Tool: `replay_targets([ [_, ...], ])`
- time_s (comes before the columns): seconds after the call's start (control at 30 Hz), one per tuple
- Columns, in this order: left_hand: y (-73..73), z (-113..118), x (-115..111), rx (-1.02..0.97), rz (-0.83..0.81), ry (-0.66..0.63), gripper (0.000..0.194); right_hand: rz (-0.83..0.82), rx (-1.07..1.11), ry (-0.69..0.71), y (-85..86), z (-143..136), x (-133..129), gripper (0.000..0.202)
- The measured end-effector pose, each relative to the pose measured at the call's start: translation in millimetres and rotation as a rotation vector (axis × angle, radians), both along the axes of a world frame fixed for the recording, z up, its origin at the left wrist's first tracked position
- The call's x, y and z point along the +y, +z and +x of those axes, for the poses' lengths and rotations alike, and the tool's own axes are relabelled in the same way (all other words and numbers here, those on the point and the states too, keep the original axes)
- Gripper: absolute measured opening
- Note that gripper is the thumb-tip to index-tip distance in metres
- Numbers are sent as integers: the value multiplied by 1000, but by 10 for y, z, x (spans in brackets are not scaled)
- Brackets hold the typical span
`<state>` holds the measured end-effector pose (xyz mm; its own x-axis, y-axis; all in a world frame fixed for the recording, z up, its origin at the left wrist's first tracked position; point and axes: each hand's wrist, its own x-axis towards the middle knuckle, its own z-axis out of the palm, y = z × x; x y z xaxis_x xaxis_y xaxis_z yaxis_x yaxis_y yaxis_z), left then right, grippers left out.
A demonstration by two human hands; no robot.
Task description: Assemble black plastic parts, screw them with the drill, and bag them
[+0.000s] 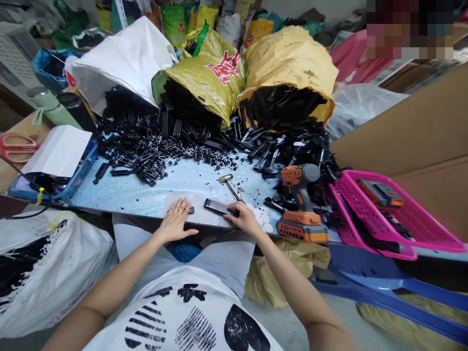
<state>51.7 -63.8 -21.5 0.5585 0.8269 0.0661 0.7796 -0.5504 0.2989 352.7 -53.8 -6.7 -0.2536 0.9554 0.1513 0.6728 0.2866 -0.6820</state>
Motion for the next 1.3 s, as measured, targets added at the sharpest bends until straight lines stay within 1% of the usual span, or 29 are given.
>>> replay_targets([
  [0.07,12,-15,10,4,-11,-13,96,37,-182,62,31,-93,-13,38],
  [0.1,17,-19,21,8,-7,-9,88,55,-254,82,52,-174,1,42],
  [0.17,31,-23,64,7,14,23,60,76,-315,101,98,-360,49,45],
  [0.2,43,-21,96,-9,25,47,47,73,-285,93,116,-451,75,44],
  [0.27,80,-6,169,-107,35,109,35,14,-105,44,134,-620,118,44],
  [0.3,106,11,202,-198,29,141,33,-57,32,15,132,-698,132,46],
  [0.37,169,69,248,-431,-35,183,31,-275,339,-12,114,-852,148,53],
  [0.43,243,147,263,-654,-163,204,35,-506,615,32,91,-997,159,61],
  [0.47,283,183,262,-731,-232,219,38,-585,723,61,83,-1059,166,64],
  [0.53,366,230,257,-807,-308,274,44,-637,864,88,81,-1140,195,68],
  [0.57,406,236,256,-809,-300,299,46,-621,889,87,89,-1152,217,69],
  [0.63,474,223,258,-759,-224,307,44,-549,839,93,120,-1119,281,67],
  [0.7,517,205,259,-685,-144,287,39,-431,696,146,171,-1037,359,61],
  [0.77,530,221,249,-631,-92,292,38,-273,536,207,230,-958,430,56],
  [0.83,525,290,231,-630,-41,325,38,-142,435,235,280,-935,465,53],
  [0.9,522,389,218,-682,42,387,39,-81,425,202,300,-984,448,52],
  [0.97,532,469,219,-754,139,466,39,-58,469,135,282,-1085,385,53],
  [1.0,541,490,226,-777,170,482,40,-50,491,106,264,-1143,344,53],
  [1.07,548,491,251,-790,176,441,39,-43,511,82,225,-1252,267,55],
  [1.13,515,464,276,-788,146,382,38,-35,497,82,206,-1329,231,55],
  [1.17,478,451,283,-796,136,395,38,-28,466,93,207,-1346,237,56],
  [1.2,429,441,285,-811,124,440,38,-24,407,127,214,-1342,262,56],
  [1.27,312,426,269,-847,74,583,40,-14,196,209,233,-1254,362,55],
  [1.3,256,415,256,-850,46,652,41,4,58,201,236,-1165,428,53],
])
